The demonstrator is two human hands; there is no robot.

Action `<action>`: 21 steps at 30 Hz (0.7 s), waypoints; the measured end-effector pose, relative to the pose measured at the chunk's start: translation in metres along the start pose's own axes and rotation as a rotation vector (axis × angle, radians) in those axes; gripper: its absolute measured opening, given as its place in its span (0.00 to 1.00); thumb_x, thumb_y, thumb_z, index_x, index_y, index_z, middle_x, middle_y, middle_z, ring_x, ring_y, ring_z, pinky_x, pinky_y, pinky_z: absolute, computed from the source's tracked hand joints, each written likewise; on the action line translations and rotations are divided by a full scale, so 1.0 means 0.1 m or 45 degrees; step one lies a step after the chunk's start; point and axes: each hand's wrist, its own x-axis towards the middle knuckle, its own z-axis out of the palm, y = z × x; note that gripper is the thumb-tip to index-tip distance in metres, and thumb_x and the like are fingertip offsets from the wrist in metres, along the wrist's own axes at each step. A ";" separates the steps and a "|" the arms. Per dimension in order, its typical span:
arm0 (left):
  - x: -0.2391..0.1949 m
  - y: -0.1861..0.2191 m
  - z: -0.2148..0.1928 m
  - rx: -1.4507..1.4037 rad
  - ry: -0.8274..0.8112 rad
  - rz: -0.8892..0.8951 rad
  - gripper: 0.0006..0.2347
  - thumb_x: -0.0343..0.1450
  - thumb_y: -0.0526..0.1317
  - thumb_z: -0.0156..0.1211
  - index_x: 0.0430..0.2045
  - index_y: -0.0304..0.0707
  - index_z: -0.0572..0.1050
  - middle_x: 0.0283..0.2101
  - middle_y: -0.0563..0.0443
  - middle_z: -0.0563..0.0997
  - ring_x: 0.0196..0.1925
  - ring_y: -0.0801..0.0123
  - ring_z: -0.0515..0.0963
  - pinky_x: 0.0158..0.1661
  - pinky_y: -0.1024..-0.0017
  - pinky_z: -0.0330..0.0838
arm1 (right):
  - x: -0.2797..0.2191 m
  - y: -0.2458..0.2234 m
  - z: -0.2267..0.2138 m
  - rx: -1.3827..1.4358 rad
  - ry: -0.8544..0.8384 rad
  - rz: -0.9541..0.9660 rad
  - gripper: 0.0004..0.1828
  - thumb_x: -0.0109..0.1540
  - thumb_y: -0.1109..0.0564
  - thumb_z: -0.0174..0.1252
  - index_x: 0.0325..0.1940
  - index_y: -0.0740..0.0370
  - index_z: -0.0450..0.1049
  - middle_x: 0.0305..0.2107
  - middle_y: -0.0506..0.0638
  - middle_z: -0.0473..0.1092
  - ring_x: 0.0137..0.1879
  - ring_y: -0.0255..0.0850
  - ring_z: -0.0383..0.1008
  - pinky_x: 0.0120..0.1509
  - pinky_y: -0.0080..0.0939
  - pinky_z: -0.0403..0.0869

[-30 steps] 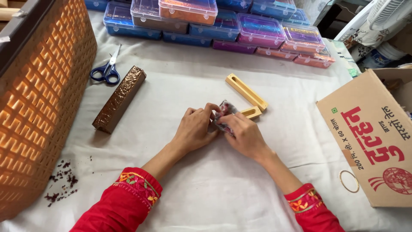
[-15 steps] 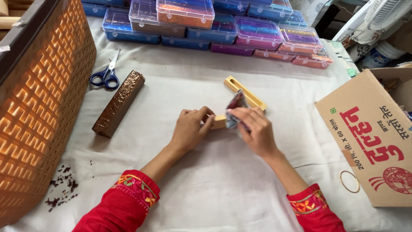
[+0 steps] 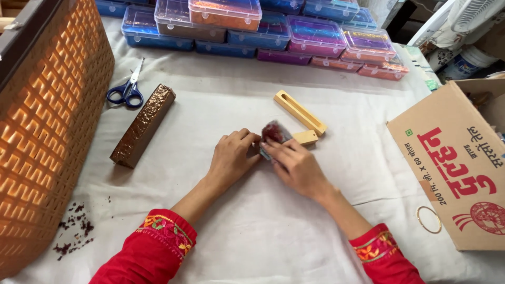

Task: The person wipes wooden pieces with a cloth and assembles them by fitting one piece into the other.

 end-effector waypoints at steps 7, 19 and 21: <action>0.01 0.05 -0.04 0.032 -0.003 -0.036 0.18 0.62 0.47 0.71 0.44 0.43 0.78 0.38 0.55 0.81 0.41 0.63 0.79 0.40 0.62 0.68 | -0.19 0.71 -0.17 0.005 -0.142 0.126 0.22 0.58 0.59 0.62 0.58 0.52 0.78 0.51 0.46 0.78 0.49 0.45 0.76 0.57 0.44 0.77; -0.03 -0.01 0.02 0.188 -0.040 -0.038 0.16 0.61 0.43 0.72 0.39 0.42 0.77 0.40 0.55 0.80 0.43 0.63 0.78 0.43 0.64 0.67 | 0.03 0.15 -0.18 0.162 -0.033 -0.184 0.24 0.53 0.65 0.61 0.54 0.57 0.79 0.48 0.49 0.78 0.53 0.48 0.77 0.56 0.44 0.77; 0.01 0.06 -0.04 0.056 -0.036 -0.044 0.15 0.62 0.47 0.73 0.38 0.45 0.78 0.38 0.55 0.80 0.42 0.63 0.78 0.43 0.62 0.66 | -0.08 0.55 -0.24 0.111 -0.074 0.026 0.22 0.51 0.64 0.62 0.49 0.54 0.82 0.45 0.48 0.79 0.49 0.46 0.78 0.55 0.43 0.78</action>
